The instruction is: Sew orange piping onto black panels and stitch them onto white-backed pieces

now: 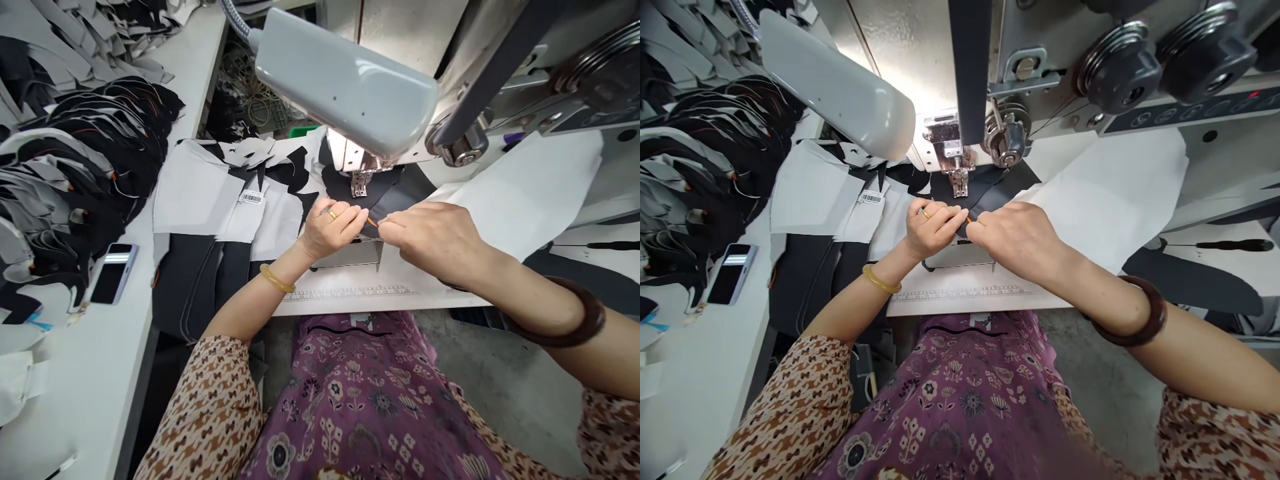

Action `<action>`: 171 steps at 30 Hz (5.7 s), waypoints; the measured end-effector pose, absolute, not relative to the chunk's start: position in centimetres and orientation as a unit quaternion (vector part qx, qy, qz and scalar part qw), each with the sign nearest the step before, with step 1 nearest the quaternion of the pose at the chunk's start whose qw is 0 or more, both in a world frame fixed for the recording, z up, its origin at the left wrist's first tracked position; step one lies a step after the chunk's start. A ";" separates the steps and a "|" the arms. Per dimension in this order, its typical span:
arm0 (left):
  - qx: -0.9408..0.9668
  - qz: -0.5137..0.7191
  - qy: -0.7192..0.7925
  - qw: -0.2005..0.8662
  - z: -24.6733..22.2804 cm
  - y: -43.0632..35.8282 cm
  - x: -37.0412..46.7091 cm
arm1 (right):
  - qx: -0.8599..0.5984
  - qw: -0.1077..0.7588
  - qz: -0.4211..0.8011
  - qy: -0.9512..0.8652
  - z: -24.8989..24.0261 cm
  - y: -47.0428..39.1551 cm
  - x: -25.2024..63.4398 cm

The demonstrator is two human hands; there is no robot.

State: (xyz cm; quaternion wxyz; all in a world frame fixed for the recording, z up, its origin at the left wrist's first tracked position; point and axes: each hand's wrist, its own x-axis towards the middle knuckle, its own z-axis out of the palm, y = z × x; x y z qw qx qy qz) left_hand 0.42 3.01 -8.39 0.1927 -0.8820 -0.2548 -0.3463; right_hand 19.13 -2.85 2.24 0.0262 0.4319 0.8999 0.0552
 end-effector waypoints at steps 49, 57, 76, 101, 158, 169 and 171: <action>-0.918 -0.303 -0.245 0.075 -4.6 4.7 0.6 | 0.465 0.023 0.053 0.883 4.6 -3.1 18.3; -0.915 -0.317 -0.137 0.206 -5.9 4.6 0.0 | 0.421 0.052 0.018 0.906 1.6 -5.6 16.3; -0.830 -0.428 -0.216 0.286 -6.9 3.8 0.5 | 0.449 0.062 0.054 0.890 2.3 -3.4 17.5; -0.883 -0.388 -0.236 0.120 -8.5 3.2 -0.2 | 0.434 0.078 0.087 0.894 1.9 -3.8 16.7; -0.879 -0.385 -0.221 0.174 -8.6 3.0 0.2 | 0.468 0.172 -0.040 0.866 3.5 -4.9 17.4; -0.837 -0.457 -0.257 0.158 -7.8 3.1 0.9 | 0.487 0.172 -0.033 0.856 4.9 -3.2 16.8; -0.843 -0.443 -0.255 0.169 -7.5 3.3 1.1 | 0.495 0.158 -0.022 0.854 5.3 -2.9 16.8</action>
